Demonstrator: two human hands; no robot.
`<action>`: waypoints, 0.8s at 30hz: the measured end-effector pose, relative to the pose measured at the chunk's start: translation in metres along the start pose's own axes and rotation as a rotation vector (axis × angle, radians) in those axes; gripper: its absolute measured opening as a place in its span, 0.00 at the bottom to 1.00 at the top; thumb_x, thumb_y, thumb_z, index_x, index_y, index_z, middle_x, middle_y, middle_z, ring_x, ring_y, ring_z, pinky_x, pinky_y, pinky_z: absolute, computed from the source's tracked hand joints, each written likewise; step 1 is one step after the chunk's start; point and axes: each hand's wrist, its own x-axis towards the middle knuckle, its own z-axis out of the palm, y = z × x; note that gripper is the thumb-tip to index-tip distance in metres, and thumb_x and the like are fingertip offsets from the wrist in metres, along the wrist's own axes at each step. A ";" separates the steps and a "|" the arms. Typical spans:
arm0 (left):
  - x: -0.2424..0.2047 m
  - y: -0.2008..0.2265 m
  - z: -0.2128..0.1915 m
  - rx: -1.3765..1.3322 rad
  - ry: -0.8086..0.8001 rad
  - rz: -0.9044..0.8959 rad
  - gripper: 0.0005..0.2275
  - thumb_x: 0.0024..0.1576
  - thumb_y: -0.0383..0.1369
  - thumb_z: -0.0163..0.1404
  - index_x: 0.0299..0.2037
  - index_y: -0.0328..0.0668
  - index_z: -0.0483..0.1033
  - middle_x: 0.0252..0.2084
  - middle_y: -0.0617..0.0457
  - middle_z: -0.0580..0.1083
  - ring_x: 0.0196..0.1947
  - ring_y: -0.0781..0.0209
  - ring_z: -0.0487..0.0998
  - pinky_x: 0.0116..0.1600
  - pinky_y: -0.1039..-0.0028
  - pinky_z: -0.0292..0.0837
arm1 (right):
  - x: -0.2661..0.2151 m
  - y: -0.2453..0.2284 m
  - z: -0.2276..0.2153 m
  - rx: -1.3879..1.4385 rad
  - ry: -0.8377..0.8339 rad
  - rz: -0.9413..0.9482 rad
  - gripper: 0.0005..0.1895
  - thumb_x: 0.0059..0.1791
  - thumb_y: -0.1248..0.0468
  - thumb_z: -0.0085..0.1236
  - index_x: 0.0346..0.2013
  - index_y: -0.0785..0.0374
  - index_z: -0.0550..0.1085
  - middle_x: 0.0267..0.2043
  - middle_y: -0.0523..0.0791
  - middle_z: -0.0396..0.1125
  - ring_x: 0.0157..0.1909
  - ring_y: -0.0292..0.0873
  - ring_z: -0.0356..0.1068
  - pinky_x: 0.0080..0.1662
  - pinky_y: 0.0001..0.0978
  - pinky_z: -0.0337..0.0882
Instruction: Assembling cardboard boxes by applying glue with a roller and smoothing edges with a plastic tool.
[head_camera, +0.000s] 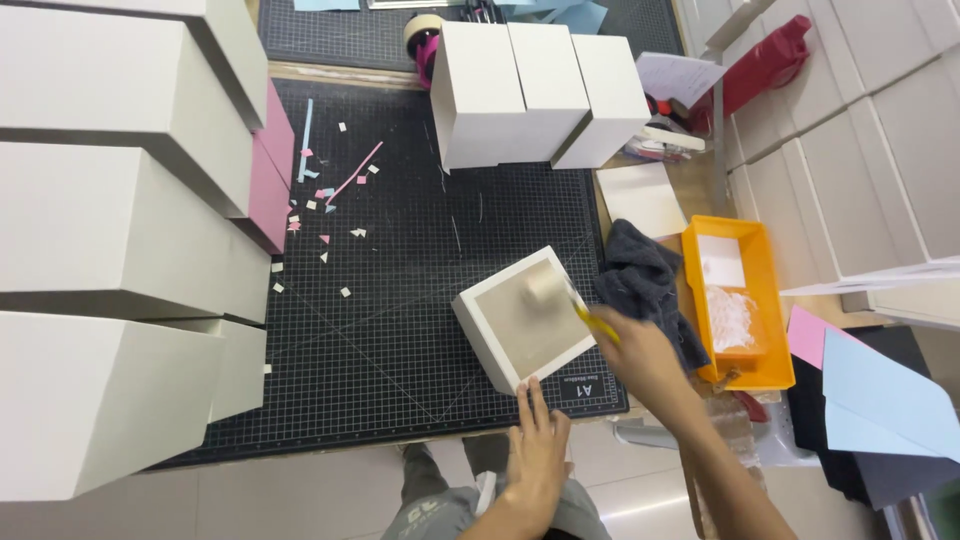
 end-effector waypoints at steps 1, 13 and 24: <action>-0.001 0.004 0.007 0.041 0.051 -0.019 0.35 0.45 0.54 0.65 0.54 0.41 0.62 0.75 0.24 0.35 0.74 0.28 0.38 0.51 0.57 0.68 | 0.020 -0.011 0.004 0.039 0.068 -0.063 0.17 0.51 0.59 0.49 0.54 0.48 0.74 0.27 0.52 0.74 0.26 0.56 0.72 0.32 0.48 0.66; -0.003 0.003 0.006 0.133 0.100 -0.017 0.36 0.45 0.55 0.63 0.55 0.41 0.63 0.74 0.23 0.39 0.73 0.27 0.42 0.49 0.61 0.70 | 0.041 0.006 -0.014 0.141 0.110 -0.162 0.15 0.50 0.60 0.53 0.52 0.52 0.77 0.40 0.49 0.77 0.36 0.55 0.75 0.38 0.44 0.68; -0.005 0.006 0.012 0.227 0.065 -0.022 0.23 0.53 0.43 0.56 0.54 0.43 0.65 0.74 0.22 0.39 0.73 0.24 0.42 0.47 0.60 0.68 | 0.031 0.016 -0.027 0.187 0.029 -0.122 0.17 0.51 0.57 0.50 0.54 0.53 0.76 0.51 0.44 0.75 0.46 0.46 0.76 0.47 0.38 0.69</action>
